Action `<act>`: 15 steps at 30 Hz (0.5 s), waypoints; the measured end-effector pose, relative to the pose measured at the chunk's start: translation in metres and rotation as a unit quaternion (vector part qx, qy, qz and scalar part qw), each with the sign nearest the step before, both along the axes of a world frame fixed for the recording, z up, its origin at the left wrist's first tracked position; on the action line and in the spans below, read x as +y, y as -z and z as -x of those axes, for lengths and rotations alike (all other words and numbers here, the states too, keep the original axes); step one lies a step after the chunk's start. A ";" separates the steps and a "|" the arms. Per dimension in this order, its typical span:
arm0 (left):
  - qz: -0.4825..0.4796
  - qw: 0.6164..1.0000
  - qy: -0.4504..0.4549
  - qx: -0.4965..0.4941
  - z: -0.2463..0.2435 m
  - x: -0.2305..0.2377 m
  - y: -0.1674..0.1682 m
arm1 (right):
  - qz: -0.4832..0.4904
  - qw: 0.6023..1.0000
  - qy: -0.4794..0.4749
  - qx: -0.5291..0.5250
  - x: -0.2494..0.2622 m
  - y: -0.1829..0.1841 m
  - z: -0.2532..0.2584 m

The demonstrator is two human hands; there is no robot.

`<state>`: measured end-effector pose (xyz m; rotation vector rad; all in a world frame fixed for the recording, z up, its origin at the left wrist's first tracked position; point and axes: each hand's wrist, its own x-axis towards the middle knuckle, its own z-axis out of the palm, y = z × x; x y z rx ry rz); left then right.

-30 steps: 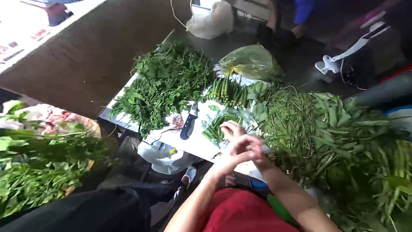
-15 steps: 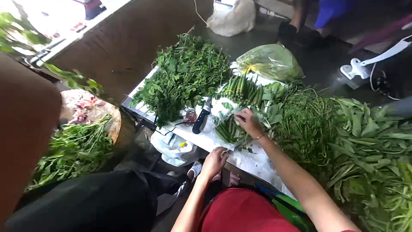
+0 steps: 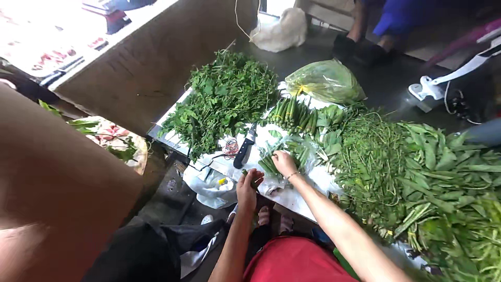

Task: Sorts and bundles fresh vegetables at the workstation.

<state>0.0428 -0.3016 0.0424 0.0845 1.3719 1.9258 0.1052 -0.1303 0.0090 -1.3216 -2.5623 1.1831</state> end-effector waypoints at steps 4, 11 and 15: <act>-0.024 0.999 0.045 -0.001 0.000 -0.006 -0.008 | 0.008 0.996 -0.005 -0.092 0.011 0.003 0.030; -0.048 0.996 0.072 -0.028 0.003 -0.002 -0.012 | 0.097 0.995 0.008 -0.035 0.033 -0.035 -0.007; -0.034 0.992 0.108 -0.056 -0.004 0.013 -0.008 | 0.287 0.947 0.063 0.132 0.013 -0.043 -0.069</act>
